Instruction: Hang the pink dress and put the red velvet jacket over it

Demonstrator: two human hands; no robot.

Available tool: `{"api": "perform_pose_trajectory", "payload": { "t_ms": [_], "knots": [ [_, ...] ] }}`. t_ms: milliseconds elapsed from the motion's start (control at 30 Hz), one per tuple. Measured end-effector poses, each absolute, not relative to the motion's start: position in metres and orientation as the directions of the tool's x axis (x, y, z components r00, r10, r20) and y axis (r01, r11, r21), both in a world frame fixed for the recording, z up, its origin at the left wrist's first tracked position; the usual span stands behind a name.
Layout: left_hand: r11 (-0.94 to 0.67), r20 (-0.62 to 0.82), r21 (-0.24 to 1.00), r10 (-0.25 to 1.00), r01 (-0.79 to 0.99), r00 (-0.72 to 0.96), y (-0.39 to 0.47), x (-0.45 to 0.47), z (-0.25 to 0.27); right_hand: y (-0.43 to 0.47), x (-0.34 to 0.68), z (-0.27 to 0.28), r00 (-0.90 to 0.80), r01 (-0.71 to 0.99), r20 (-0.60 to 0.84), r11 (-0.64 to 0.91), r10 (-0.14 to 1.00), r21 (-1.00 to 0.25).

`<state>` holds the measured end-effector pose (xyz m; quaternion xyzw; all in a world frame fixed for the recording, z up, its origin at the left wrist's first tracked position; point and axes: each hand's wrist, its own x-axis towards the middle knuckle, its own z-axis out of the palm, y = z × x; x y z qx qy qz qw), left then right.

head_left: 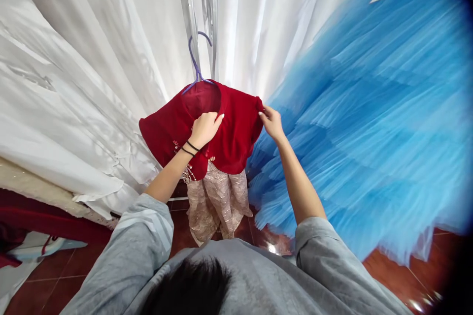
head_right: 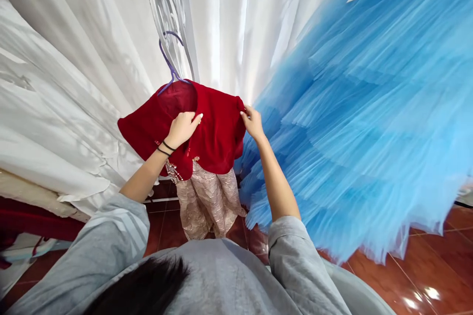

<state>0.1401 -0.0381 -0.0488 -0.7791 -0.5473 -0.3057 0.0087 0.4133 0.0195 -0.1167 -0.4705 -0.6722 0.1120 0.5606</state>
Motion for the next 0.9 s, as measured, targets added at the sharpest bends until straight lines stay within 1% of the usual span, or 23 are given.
{"api": "perform_pose_trajectory", "payload": {
  "t_ms": [67, 100, 133, 167, 200, 233, 267, 300, 333, 400, 433, 467, 533, 600, 667, 733, 800, 833, 900],
  "knots": [
    [-0.483, 0.529, 0.439, 0.82, 0.758, 0.217, -0.04, 0.14, -0.044, 0.009, 0.414, -0.118, 0.146, 0.562, 0.71, 0.532, 0.689, -0.633],
    [-0.527, 0.542, 0.477, 0.806, 0.703, 0.236, -0.041, 0.137, -0.043, 0.002, 0.415, -0.119, 0.192, 0.6, 0.734, 0.514, 0.652, -0.613],
    [-0.556, 0.539, 0.495, 0.799, 0.668, 0.265, -0.043, 0.131, -0.042, -0.006, 0.416, -0.12, 0.219, 0.64, 0.738, 0.477, 0.638, -0.602],
    [-0.568, 0.533, 0.493, 0.796, 0.66, 0.287, -0.045, 0.124, -0.042, -0.013, 0.417, -0.122, 0.219, 0.684, 0.718, 0.421, 0.66, -0.596],
    [-0.569, 0.542, 0.468, 0.789, 0.677, 0.289, -0.046, 0.113, -0.044, -0.019, 0.418, -0.123, 0.194, 0.73, 0.674, 0.355, 0.713, -0.585],
    [-0.565, 0.581, 0.422, 0.769, 0.709, 0.267, -0.046, 0.1, -0.047, -0.024, 0.418, -0.125, 0.162, 0.771, 0.616, 0.291, 0.771, -0.567],
    [-0.555, 0.648, 0.365, 0.728, 0.747, 0.224, -0.045, 0.085, -0.051, -0.028, 0.419, -0.125, 0.141, 0.803, 0.564, 0.239, 0.814, -0.546],
    [-0.534, 0.726, 0.314, 0.668, 0.785, 0.164, -0.042, 0.068, -0.055, -0.032, 0.418, -0.125, 0.133, 0.827, 0.538, 0.206, 0.832, -0.523],
    [-0.502, 0.795, 0.274, 0.598, 0.821, 0.1, -0.037, 0.051, -0.058, -0.034, 0.417, -0.122, 0.139, 0.844, 0.552, 0.193, 0.822, -0.5],
    [-0.431, 0.864, 0.224, 0.503, 0.874, 0.026, -0.024, 0.018, -0.062, -0.036, 0.409, -0.111, 0.143, 0.869, 0.657, 0.224, 0.74, -0.441],
    [-0.41, 0.868, 0.208, 0.496, 0.888, 0.026, -0.017, 0.006, -0.061, -0.036, 0.402, -0.103, 0.104, 0.883, 0.714, 0.265, 0.692, -0.386],
    [-0.405, 0.853, 0.193, 0.519, 0.894, 0.052, -0.01, -0.004, -0.059, -0.036, 0.393, -0.093, 0.03, 0.896, 0.759, 0.319, 0.65, -0.309],
    [-0.415, 0.77, 0.176, 0.623, 0.893, 0.138, 0.003, -0.013, -0.053, -0.033, 0.37, -0.072, -0.195, 0.886, 0.791, 0.449, 0.58, -0.111],
    [-0.403, 0.673, 0.182, 0.716, 0.897, 0.185, 0.011, -0.012, -0.047, -0.031, 0.343, -0.056, -0.444, 0.814, 0.734, 0.573, 0.514, 0.091],
    [-0.37, 0.648, 0.196, 0.744, 0.908, 0.163, 0.015, -0.005, -0.042, -0.03, 0.32, -0.049, -0.632, 0.709, 0.638, 0.66, 0.439, 0.248],
    [-0.352, 0.685, 0.225, 0.72, 0.909, 0.11, 0.015, 0.003, -0.04, -0.029, 0.301, -0.052, -0.754, 0.603, 0.544, 0.717, 0.368, 0.35],
    [-0.377, 0.727, 0.232, 0.679, 0.897, 0.097, 0.011, 0.011, -0.042, -0.028, 0.289, -0.063, -0.828, 0.521, 0.452, 0.75, 0.331, 0.406],
    [-0.398, 0.747, 0.213, 0.655, 0.892, 0.114, 0.008, 0.016, -0.044, -0.027, 0.285, -0.071, -0.849, 0.501, 0.409, 0.756, 0.335, 0.421],
    [-0.441, 0.775, 0.13, 0.604, 0.888, 0.186, -0.003, 0.024, -0.05, -0.024, 0.279, -0.085, -0.86, 0.503, 0.344, 0.745, 0.378, 0.438]
  ]
}}
